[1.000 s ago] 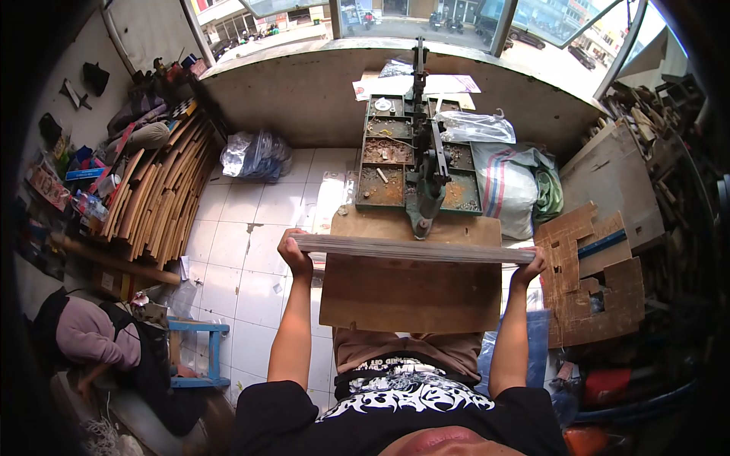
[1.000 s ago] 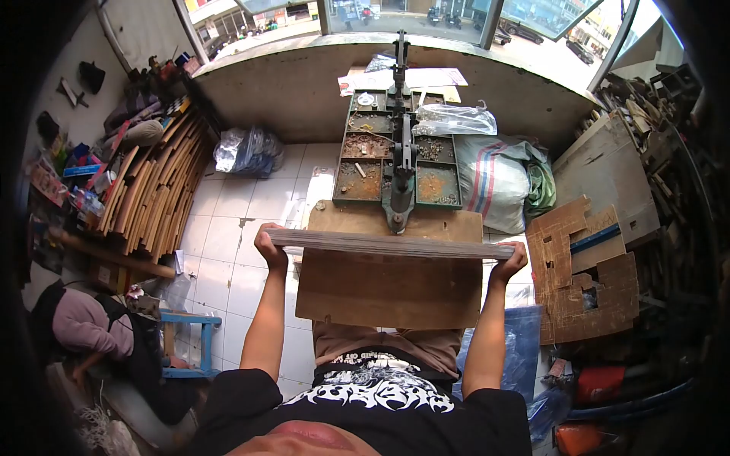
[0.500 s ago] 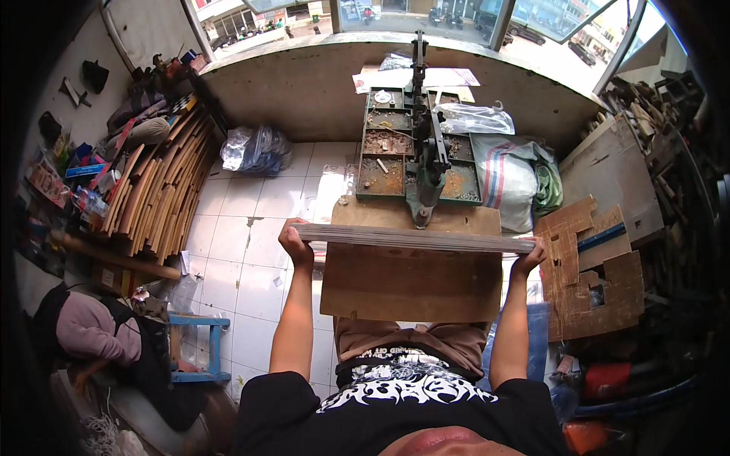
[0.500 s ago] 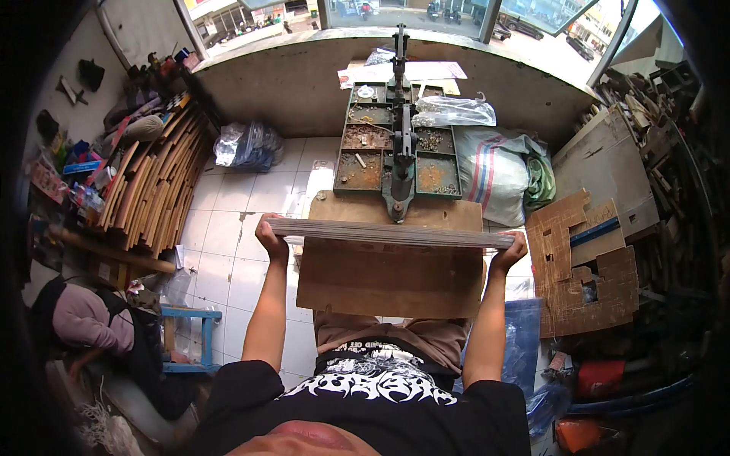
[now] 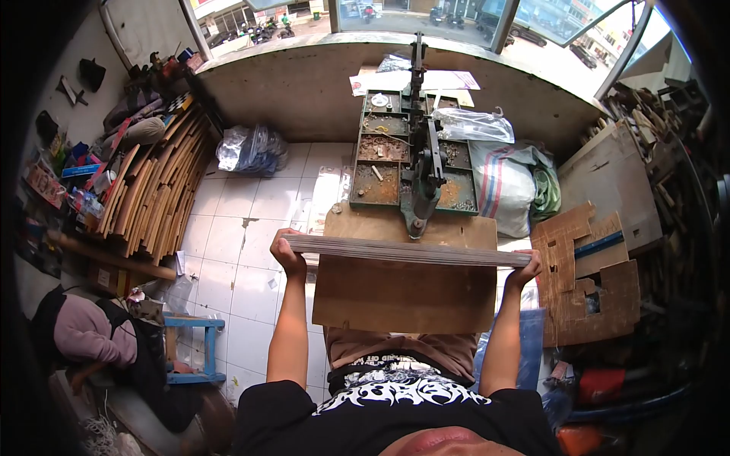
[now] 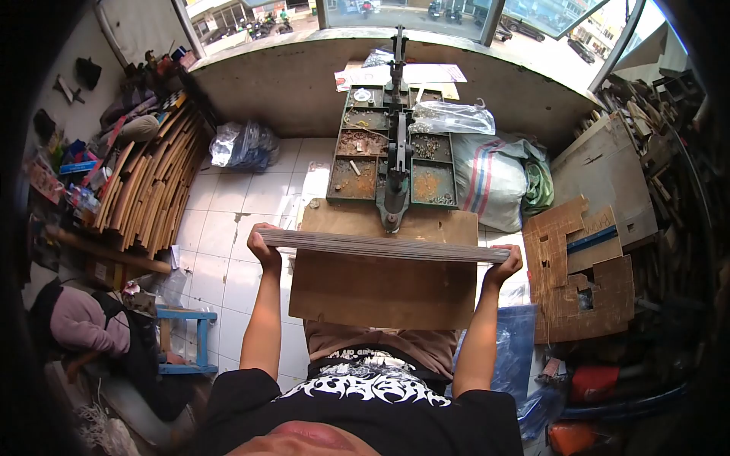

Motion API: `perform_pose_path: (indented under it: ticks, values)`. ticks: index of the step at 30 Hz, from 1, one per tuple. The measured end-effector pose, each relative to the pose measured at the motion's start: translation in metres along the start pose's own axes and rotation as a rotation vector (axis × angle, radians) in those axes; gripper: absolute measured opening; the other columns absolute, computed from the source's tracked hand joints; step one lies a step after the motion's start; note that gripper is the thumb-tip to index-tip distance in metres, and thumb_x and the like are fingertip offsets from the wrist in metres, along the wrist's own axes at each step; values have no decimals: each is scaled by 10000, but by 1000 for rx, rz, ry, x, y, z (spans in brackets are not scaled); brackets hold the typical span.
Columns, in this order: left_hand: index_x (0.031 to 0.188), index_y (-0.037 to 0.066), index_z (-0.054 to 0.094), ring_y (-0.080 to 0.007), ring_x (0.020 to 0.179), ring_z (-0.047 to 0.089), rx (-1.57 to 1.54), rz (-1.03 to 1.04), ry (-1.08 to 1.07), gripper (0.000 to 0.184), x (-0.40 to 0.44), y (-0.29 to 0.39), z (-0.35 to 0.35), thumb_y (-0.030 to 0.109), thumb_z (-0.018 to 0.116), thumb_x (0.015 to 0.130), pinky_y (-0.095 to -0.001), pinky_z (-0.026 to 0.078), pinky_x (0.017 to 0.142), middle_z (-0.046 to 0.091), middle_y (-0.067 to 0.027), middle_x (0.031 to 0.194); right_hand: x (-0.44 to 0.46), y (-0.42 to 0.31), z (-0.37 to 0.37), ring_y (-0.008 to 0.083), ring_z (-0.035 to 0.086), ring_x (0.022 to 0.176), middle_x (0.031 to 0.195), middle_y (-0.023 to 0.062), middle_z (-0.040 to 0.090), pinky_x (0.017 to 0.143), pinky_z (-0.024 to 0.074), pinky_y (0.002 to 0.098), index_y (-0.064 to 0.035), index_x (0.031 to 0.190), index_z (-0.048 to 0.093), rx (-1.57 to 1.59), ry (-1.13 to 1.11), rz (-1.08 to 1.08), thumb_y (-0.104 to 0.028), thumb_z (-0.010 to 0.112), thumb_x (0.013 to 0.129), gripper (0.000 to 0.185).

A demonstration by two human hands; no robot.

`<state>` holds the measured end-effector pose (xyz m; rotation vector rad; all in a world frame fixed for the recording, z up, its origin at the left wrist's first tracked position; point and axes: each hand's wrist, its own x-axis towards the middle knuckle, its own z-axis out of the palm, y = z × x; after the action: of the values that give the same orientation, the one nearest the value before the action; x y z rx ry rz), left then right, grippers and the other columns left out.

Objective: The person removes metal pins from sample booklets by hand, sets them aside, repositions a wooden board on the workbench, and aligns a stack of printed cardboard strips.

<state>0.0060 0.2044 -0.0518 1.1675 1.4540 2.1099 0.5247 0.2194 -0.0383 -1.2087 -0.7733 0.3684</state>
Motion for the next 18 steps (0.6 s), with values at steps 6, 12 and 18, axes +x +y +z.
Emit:
perform_pose_path:
  ticks: [6,12,18]
  values:
    - [749,-31,534,-213,598,590,-9,-46,8,593,-1,9,5,507,340,906,-337,485,606,597,-122,626,1,3,0,201,552,613,656,85,554,649,476,335,-31,657,514,-33,-19,-30,-303,354,951,432]
    - [753,-19,520,-217,595,593,5,-33,9,571,0,2,3,495,325,909,-345,497,606,594,-123,606,1,0,5,213,576,573,636,104,573,610,513,350,-16,664,536,-17,19,2,-295,363,931,423]
    - [788,-24,527,-247,634,609,-22,-70,15,568,0,-3,3,501,344,903,-373,517,640,589,-142,681,4,13,1,224,588,594,654,108,572,633,515,360,-19,672,537,-87,19,-32,-273,368,909,386]
